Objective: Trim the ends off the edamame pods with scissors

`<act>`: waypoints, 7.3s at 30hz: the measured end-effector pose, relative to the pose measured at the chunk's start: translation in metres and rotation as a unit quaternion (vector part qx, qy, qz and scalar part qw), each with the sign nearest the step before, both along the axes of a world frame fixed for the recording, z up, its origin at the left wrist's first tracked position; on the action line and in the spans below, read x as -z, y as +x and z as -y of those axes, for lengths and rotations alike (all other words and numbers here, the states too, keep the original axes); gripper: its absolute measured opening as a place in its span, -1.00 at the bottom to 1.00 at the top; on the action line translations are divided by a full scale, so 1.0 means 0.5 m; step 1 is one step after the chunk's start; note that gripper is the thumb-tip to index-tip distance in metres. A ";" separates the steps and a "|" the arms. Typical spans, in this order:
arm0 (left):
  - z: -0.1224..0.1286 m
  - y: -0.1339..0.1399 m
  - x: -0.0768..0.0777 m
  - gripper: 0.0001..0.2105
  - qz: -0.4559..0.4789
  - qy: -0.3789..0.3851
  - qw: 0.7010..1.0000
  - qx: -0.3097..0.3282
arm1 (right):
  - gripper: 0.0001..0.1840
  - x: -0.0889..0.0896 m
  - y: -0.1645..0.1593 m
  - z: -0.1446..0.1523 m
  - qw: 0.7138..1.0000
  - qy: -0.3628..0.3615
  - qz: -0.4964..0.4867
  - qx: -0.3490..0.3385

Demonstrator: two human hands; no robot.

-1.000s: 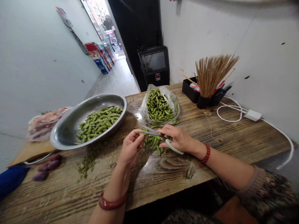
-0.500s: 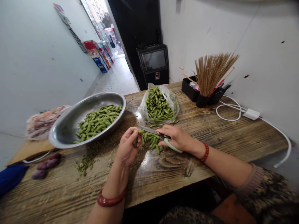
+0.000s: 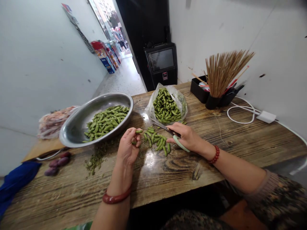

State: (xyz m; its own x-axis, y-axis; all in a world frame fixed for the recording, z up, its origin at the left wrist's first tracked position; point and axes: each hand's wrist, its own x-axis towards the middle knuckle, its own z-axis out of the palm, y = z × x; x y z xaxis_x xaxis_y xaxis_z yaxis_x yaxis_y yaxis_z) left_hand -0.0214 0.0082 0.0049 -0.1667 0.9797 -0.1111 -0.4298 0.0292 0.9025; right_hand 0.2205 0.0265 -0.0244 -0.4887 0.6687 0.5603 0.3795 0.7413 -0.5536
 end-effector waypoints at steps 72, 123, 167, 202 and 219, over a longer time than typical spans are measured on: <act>0.024 0.050 0.011 -0.78 -0.127 -0.006 0.980 0.151 | -0.41 -0.007 -0.016 0.015 0.998 -0.024 0.043 -0.039; 0.023 0.046 0.014 -0.80 -0.078 -0.004 0.985 0.153 | -0.34 -0.002 -0.018 0.013 0.998 -0.036 0.025 -0.052; -0.007 -0.019 0.047 -0.91 -0.601 0.060 0.787 0.126 | -0.51 -0.001 -0.007 0.005 0.999 -0.017 0.018 -0.022; 0.021 0.034 0.003 -0.89 -0.271 0.047 0.944 0.182 | -0.37 -0.006 -0.012 0.013 0.994 -0.033 0.071 -0.078; 0.018 0.025 0.012 -0.80 -0.190 -0.015 0.976 0.105 | -0.51 0.001 -0.005 0.004 0.999 -0.012 0.028 -0.031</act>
State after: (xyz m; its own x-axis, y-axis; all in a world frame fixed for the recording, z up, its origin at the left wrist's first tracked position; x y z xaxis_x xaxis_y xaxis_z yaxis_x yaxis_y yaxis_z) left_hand -0.0088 -0.0007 -0.0009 0.0034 0.9940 -0.1092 -0.0452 0.1092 0.9930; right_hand 0.2179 0.0245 -0.0248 -0.5591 0.6496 0.5151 0.3640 0.7506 -0.5515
